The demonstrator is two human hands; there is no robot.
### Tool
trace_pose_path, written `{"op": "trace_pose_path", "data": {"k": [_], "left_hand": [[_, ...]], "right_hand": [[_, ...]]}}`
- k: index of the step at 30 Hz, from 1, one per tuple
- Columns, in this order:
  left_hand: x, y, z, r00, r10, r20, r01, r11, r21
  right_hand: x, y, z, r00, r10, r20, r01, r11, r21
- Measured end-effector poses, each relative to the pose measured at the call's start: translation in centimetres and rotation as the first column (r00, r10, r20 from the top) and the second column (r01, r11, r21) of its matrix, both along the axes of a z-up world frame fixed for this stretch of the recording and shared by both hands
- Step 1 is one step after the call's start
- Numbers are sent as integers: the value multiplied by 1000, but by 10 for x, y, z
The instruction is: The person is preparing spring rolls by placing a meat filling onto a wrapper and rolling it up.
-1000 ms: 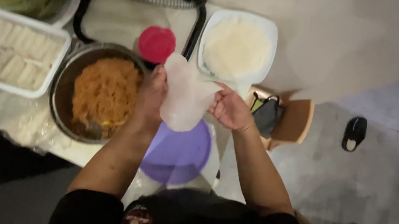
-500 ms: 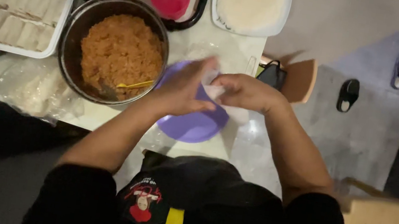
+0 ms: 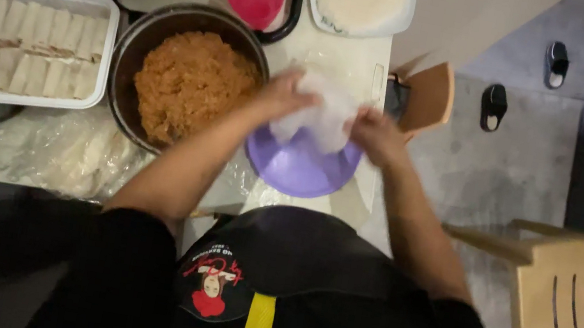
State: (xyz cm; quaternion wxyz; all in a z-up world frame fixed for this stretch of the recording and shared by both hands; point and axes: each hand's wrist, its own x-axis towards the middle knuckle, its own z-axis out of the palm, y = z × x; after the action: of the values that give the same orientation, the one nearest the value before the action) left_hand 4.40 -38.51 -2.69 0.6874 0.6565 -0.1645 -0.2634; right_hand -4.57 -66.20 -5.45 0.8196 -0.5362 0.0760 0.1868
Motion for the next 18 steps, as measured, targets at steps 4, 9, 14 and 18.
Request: {"op": "trace_pose_path", "data": {"k": [4, 9, 14, 18], "left_hand": [[25, 10, 40, 808, 185, 559, -361, 906, 221], [-16, 15, 103, 423, 154, 893, -531, 841, 107], [-107, 30, 42, 390, -18, 921, -450, 869, 207], [-173, 39, 5, 552, -54, 832, -357, 887, 295]], "right_hand": [[39, 18, 99, 956, 8, 295, 108, 920, -376], [35, 68, 148, 716, 250, 652, 363, 665, -652], [-30, 106, 58, 344, 774, 532, 537, 302, -788], [-71, 119, 24, 407, 709, 576, 526, 334, -782]]}}
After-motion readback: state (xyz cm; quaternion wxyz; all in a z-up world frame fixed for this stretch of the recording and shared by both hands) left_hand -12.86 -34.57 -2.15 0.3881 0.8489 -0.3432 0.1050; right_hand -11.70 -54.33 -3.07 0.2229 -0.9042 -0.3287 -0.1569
